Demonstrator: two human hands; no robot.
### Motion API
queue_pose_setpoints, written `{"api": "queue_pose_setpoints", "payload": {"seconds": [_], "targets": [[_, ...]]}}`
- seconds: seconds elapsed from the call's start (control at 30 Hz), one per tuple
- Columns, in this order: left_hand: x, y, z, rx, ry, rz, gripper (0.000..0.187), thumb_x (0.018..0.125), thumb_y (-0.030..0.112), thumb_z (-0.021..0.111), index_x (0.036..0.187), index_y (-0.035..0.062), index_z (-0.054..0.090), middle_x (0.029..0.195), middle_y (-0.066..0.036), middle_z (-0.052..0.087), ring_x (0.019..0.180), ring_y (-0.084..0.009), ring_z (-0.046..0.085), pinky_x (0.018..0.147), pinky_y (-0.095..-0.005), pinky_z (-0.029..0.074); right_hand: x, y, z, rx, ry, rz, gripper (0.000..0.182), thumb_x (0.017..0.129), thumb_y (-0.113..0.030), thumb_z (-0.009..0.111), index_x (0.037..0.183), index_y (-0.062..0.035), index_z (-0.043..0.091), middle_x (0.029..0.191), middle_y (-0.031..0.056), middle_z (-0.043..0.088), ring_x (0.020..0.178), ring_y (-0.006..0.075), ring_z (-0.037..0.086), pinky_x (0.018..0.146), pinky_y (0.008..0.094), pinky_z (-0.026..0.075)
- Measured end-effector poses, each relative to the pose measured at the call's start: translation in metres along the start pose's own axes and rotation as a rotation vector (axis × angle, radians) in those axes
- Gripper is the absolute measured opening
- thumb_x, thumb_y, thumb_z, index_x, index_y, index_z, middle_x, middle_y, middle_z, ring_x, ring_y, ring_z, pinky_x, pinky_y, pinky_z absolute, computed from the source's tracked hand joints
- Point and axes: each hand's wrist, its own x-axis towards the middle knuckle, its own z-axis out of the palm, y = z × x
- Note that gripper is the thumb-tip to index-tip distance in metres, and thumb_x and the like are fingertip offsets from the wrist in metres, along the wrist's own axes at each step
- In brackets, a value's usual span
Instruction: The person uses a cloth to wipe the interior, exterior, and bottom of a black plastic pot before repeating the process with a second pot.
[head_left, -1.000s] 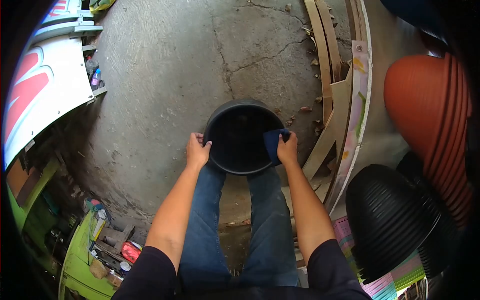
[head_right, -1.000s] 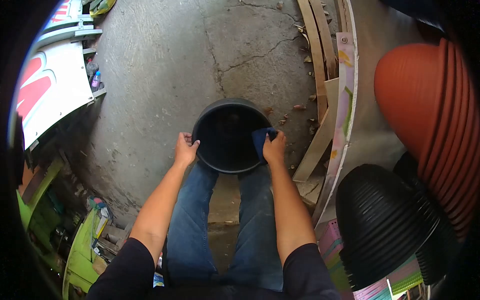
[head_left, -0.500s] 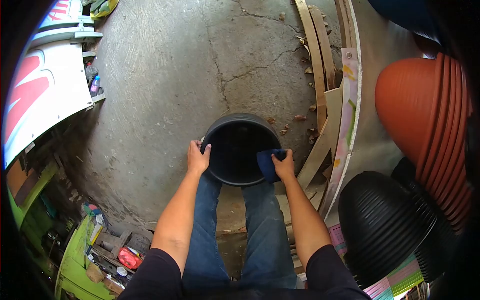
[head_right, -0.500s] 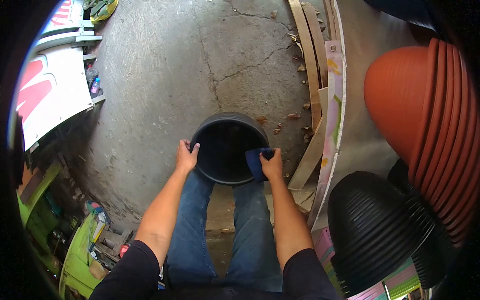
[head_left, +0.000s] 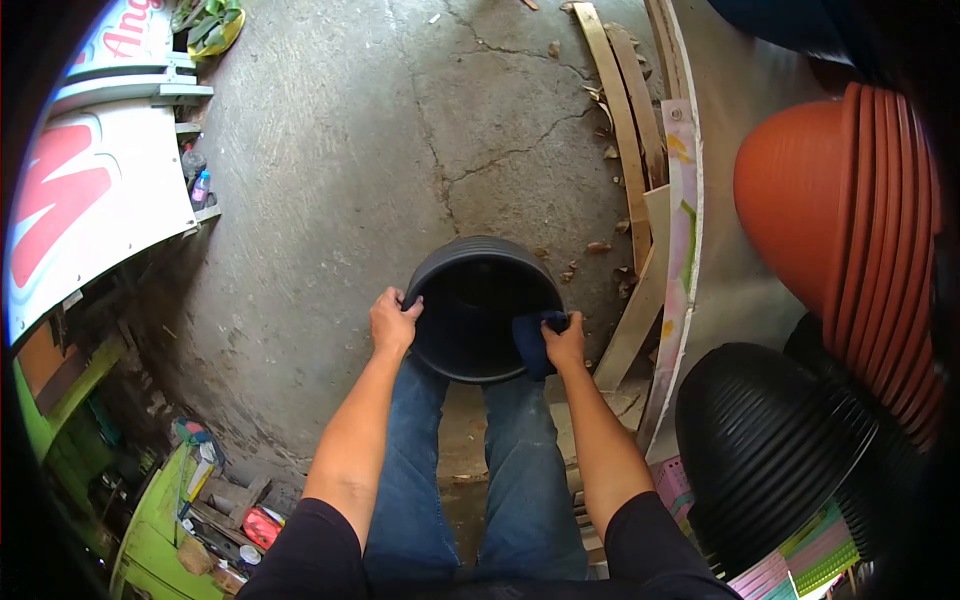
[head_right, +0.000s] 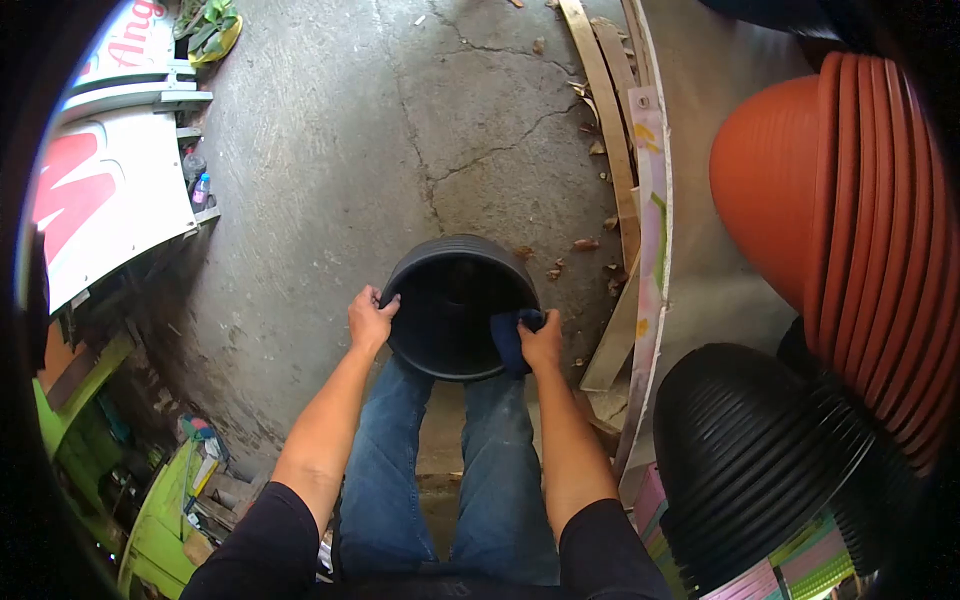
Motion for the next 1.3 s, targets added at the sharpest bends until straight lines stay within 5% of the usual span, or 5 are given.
{"api": "queue_pose_setpoints", "payload": {"seconds": [0.4, 0.5, 0.67, 1.13, 1.3], "targets": [[-0.019, 0.000, 0.008, -0.045, 0.066, 0.154, 0.025, 0.082, 0.019, 0.070, 0.092, -0.0002, 0.057, 0.083, -0.024, 0.064, 0.082, -0.0365, 0.066, 0.072, -0.0428, 0.049, -0.025, 0.014, -0.014, -0.119, -0.009, 0.001, 0.048, 0.080, -0.021, 0.073, 0.117, 0.0024, 0.053, 0.118, 0.0257, 0.058, 0.113, 0.0414, 0.056, 0.095, 0.0449, 0.044], [-0.019, 0.013, -0.026, -0.061, -0.158, 0.179, 0.021, 0.080, 0.006, 0.064, 0.100, -0.0002, 0.058, 0.089, -0.017, 0.065, 0.090, -0.0269, 0.066, 0.079, -0.0384, 0.050, -0.038, -0.004, -0.033, -0.068, 0.008, 0.041, 0.050, 0.084, -0.026, 0.071, 0.120, 0.0025, 0.053, 0.117, 0.0241, 0.059, 0.114, 0.0404, 0.056, 0.097, 0.0444, 0.043], [-0.051, 0.074, -0.119, -0.918, -0.581, -0.088, 0.068, 0.066, -0.014, 0.044, 0.132, -0.0019, 0.050, 0.121, -0.006, 0.059, 0.117, -0.0171, 0.054, 0.103, -0.0293, 0.038, -0.091, -0.059, -0.108, 0.317, -0.184, 0.016, 0.053, 0.091, -0.028, 0.066, 0.130, 0.0023, 0.050, 0.123, 0.0175, 0.060, 0.115, 0.0280, 0.057, 0.100, 0.0378, 0.042], [-0.207, 0.161, -0.356, -1.221, -0.368, 0.395, 0.082, 0.068, -0.020, 0.040, 0.147, -0.0016, 0.027, 0.135, -0.009, 0.048, 0.127, -0.0180, 0.047, 0.109, -0.0296, 0.034, -0.364, -0.199, -0.218, 1.244, -0.451, 0.028, 0.042, 0.088, -0.012, 0.065, 0.126, 0.0007, 0.052, 0.119, 0.0150, 0.061, 0.108, 0.0289, 0.062, 0.094, 0.0435, 0.050], [-0.269, 0.196, -0.402, -1.223, -0.466, 0.606, 0.085, 0.069, -0.020, 0.041, 0.149, -0.0015, 0.023, 0.138, -0.011, 0.047, 0.128, -0.0193, 0.047, 0.110, -0.0294, 0.033, -0.367, -0.220, -0.168, 0.988, -0.037, 0.008, 0.053, 0.090, -0.028, 0.065, 0.127, 0.0064, 0.050, 0.116, 0.0201, 0.063, 0.105, 0.0334, 0.063, 0.097, 0.0395, 0.046]]}}
